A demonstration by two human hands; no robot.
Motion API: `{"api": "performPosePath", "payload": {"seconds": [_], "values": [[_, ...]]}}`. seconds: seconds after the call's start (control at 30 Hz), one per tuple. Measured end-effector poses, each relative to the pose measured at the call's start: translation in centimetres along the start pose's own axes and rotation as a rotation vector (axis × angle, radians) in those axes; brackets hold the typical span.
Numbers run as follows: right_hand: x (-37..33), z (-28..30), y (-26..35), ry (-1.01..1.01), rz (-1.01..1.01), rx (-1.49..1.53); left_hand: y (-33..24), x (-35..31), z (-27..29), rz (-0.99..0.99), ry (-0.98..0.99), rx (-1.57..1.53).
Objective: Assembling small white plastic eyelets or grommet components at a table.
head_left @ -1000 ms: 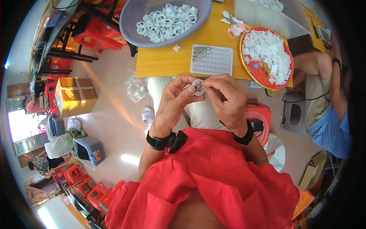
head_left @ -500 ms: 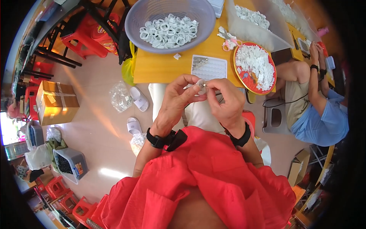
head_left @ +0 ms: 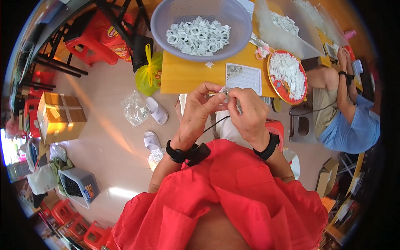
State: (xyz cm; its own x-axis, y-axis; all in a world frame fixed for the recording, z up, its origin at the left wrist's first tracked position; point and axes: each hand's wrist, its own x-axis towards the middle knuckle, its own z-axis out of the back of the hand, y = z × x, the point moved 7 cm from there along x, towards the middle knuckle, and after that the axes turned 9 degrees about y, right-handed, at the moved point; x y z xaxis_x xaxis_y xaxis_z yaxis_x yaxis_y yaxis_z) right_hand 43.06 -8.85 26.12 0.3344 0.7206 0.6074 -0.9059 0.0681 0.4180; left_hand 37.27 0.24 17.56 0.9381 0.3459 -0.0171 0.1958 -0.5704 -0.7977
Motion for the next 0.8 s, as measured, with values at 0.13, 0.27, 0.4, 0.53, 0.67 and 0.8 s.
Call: {"api": "performPosePath", "payload": {"seconds": [0.13, 0.27, 0.4, 0.53, 0.67, 0.8], "values": [[0.0, -0.2, 0.1, 0.132, 0.049, 0.002, 0.1, 0.3, 0.0, 0.005, 0.002, 0.058], [-0.4, 0.6, -0.9, 0.178, 0.035, 0.101, 1.0, 0.3, -0.8, 0.003, 0.003, 0.04], [-1.0, 1.3, -2.6, 0.166, -0.031, 0.28, 1.7, 0.4, -1.6, 0.002, -0.026, 0.048], [-1.4, 2.2, -4.2, 0.147, -0.096, 0.349, 1.9, 0.6, -2.5, 0.009, -0.071, 0.095], [-2.1, 2.8, -5.6, 0.092, -0.139, 0.399, 2.1, 1.3, -3.4, 0.048, -0.039, 0.127], [-2.5, 3.3, -6.4, 0.086, -0.125, 0.37, 2.4, 2.2, -4.3, 0.04, -0.028, 0.139]]}}
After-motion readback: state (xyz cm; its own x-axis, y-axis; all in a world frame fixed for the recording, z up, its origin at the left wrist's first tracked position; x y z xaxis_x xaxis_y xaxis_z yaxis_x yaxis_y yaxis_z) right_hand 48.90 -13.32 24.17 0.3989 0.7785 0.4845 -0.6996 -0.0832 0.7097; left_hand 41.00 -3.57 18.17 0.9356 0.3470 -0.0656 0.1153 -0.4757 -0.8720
